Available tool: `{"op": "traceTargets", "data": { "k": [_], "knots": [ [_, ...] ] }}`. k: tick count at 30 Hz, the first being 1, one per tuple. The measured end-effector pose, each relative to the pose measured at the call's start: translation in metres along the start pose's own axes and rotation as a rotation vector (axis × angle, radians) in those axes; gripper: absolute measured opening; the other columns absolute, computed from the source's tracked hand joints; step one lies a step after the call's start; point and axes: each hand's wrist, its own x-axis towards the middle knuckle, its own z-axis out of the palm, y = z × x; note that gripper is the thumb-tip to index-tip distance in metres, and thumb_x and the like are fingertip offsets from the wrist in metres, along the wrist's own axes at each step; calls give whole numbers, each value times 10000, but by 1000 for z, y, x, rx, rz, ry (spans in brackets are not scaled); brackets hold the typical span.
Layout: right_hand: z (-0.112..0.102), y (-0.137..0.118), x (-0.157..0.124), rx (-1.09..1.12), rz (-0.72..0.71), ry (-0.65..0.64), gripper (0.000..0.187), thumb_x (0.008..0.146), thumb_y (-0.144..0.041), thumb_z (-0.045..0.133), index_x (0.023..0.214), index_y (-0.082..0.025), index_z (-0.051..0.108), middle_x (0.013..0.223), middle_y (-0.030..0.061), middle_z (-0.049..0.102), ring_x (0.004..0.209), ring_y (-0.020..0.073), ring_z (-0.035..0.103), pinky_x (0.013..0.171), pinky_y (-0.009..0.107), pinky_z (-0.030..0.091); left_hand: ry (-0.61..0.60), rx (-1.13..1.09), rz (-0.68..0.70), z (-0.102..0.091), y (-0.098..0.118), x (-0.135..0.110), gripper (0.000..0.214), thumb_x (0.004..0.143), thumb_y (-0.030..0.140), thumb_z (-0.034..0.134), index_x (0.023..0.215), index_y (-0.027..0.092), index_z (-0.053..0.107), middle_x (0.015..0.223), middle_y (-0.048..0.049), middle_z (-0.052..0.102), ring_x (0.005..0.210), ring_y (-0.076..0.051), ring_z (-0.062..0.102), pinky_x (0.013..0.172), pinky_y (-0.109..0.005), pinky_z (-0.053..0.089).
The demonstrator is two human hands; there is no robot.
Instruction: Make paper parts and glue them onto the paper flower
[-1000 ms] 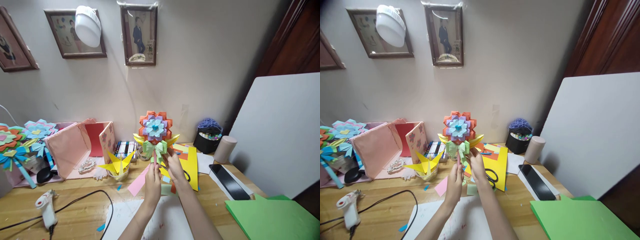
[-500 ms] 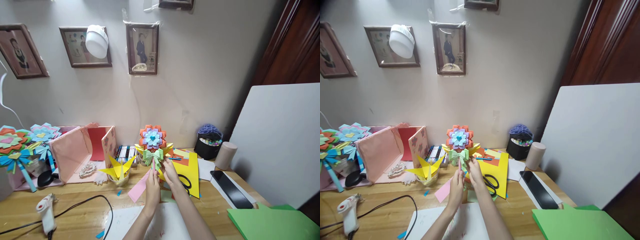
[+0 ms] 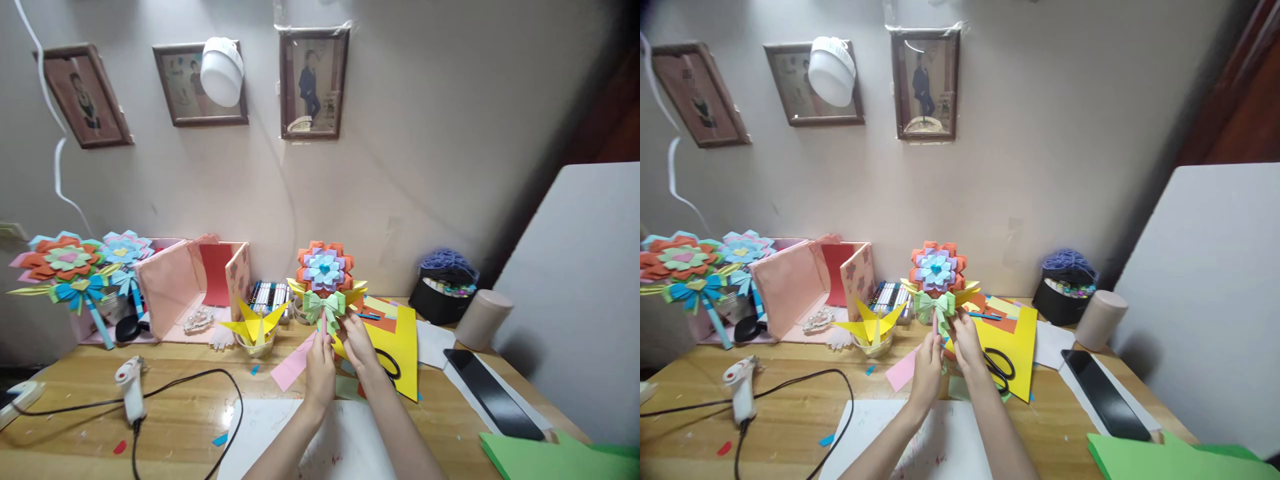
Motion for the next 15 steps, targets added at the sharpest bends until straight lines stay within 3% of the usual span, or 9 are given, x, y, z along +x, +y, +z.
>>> {"op": "traceTargets", "data": {
  "k": [4, 8, 15],
  "knots": [
    [3, 2, -4, 41, -1, 50, 317, 571, -298, 765, 846, -201, 641, 770, -5, 665, 664, 118, 610, 549, 184, 490, 46, 77, -11, -4, 8, -5, 323, 906, 404, 273, 795, 177, 474, 690, -10, 491, 638, -144, 457, 598, -255, 325],
    [10, 0, -12, 1, 0, 17, 330, 561, -278, 766, 860, -205, 646, 738, -6, 662, 629, 129, 604, 517, 198, 484, 71, 105, 0, -7, 14, -13, 359, 917, 403, 222, 845, 174, 488, 742, -41, 538, 684, -167, 492, 630, -274, 336],
    [23, -11, -25, 18, 25, 48, 373, 520, -248, 790, 863, -219, 646, 686, -31, 649, 554, 108, 579, 523, 199, 492, 48, 120, -36, -16, 26, -20, 356, 918, 413, 207, 795, 181, 447, 701, -25, 504, 638, -153, 465, 582, -265, 312]
  ]
}}
